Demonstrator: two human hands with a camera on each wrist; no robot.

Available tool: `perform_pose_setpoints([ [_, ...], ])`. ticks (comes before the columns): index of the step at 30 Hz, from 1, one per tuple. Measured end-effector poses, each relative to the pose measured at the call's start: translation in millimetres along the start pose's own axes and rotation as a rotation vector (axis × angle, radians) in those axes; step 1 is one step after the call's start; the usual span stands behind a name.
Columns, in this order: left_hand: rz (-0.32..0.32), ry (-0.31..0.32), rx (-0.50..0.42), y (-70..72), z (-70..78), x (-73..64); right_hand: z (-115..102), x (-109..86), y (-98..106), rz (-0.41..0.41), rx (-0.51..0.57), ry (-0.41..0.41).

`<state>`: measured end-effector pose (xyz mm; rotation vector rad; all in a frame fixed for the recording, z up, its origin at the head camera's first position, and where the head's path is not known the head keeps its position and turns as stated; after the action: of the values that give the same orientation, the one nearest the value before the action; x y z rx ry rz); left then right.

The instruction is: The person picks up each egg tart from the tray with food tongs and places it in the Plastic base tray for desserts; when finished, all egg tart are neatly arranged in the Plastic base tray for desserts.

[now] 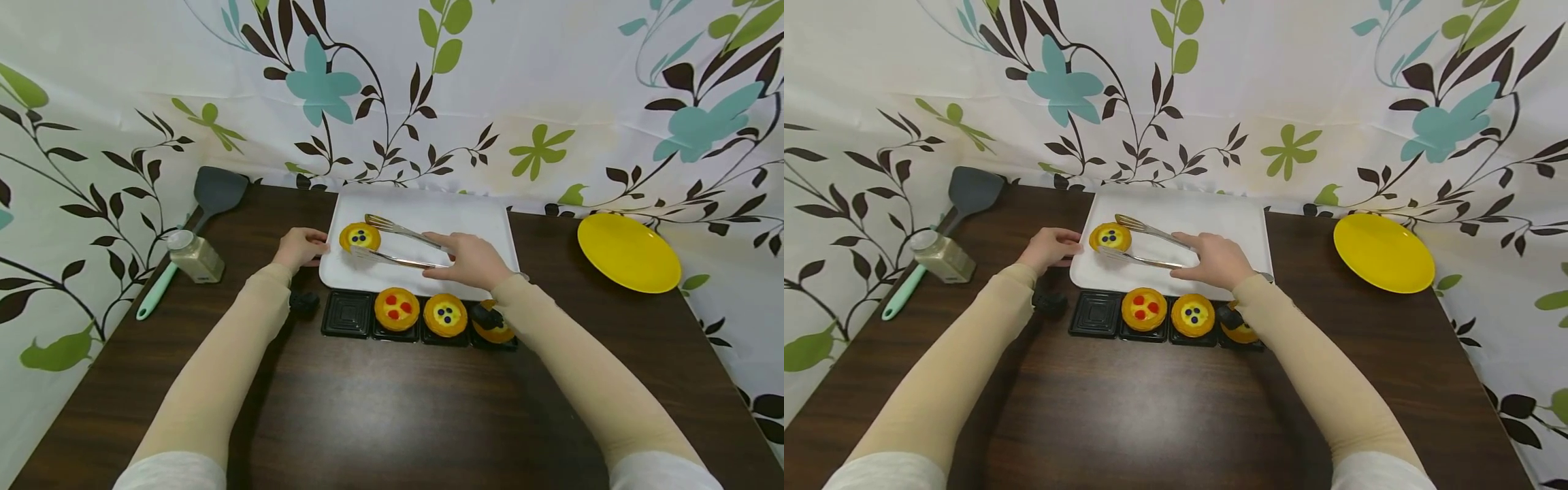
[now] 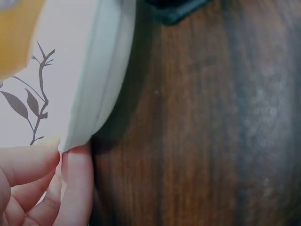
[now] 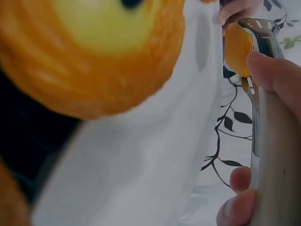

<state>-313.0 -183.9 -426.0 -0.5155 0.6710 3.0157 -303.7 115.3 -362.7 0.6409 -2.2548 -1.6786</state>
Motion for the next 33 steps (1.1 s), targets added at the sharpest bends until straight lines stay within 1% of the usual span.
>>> perform_pose_setpoints([
  [3, -0.002, 0.004, -0.005, 1.1, -1.1, 0.1, -4, -11.0, 1, -0.007, -0.007, 0.024],
  [8, -0.003, 0.008, -0.011, 2.1, -1.3, 0.0, -11, -26.9, -1, -0.035, -0.002, 0.039],
  [13, -0.015, 0.0, -0.016, 2.0, -1.0, 1.4, -17, -39.8, -4, -0.026, 0.0, 0.061],
  [17, -0.036, -0.012, -0.013, 2.3, -1.7, 2.5, -20, -48.7, -9, -0.022, 0.01, 0.079],
  [23, -0.042, -0.021, -0.014, 2.5, -2.4, 2.4, -23, -61.5, -14, -0.02, 0.03, 0.1],
  [33, -0.061, -0.039, -0.016, -0.3, 0.9, -3.1, -21, -74.6, -19, 0.005, 0.034, 0.132],
])
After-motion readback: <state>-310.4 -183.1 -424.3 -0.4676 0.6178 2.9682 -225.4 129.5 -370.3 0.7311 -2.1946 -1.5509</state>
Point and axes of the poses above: each hand's wrist, its own x-axis towards the middle knuckle, its own y-axis out of the back of the hand, z = x × y, the point moved 6 cm from there along x, towards the middle knuckle, and after that the axes turned 4 degrees about -y, right-handed, at the moved point
